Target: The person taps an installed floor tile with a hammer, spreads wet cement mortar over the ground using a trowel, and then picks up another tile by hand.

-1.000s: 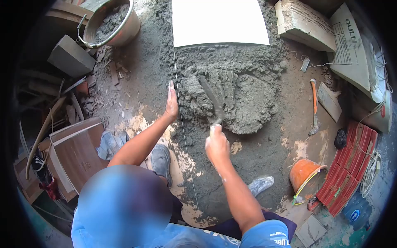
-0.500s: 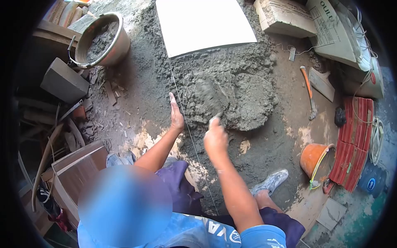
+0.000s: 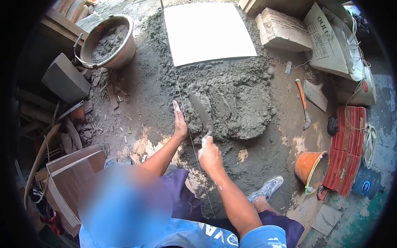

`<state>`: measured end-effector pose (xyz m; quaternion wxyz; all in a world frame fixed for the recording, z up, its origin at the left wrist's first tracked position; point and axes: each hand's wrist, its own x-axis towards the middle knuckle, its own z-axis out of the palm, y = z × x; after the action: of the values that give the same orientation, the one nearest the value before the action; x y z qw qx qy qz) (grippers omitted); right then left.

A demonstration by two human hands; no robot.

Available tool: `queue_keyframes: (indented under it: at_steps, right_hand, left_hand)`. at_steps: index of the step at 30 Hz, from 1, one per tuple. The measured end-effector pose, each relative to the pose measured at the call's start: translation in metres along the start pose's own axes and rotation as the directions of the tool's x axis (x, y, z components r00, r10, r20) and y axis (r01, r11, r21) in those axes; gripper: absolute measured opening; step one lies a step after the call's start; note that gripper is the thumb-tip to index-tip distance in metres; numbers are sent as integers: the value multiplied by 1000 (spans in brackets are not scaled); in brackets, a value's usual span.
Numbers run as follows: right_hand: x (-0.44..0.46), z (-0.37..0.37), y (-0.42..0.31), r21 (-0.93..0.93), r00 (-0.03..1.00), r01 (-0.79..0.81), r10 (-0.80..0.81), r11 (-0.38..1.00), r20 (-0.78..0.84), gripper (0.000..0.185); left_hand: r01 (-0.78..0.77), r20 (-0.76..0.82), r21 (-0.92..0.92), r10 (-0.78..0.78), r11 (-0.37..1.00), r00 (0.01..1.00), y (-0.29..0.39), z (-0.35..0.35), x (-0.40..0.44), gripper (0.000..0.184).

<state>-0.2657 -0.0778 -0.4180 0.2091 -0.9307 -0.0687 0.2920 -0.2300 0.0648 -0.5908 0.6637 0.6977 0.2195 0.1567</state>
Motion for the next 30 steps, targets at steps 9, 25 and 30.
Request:
queue_keyframes:
  at_steps: [9,25,30]
  right_hand:
    - [2,-53,2,-19,983,-165,163,986,-89,36]
    - [38,-19,-20,89,977,-96,111,991,-184,28]
    - [54,0,-13,37,998,64,-64,997,-26,33]
  left_hand:
    - [-19,-27,73,21,997,999,-14,10,5,70]
    - [-46,-11,66,47,997,999,17,-4,34,78]
    - [-80,-14,-40,79,996,997,-14,2,65,81]
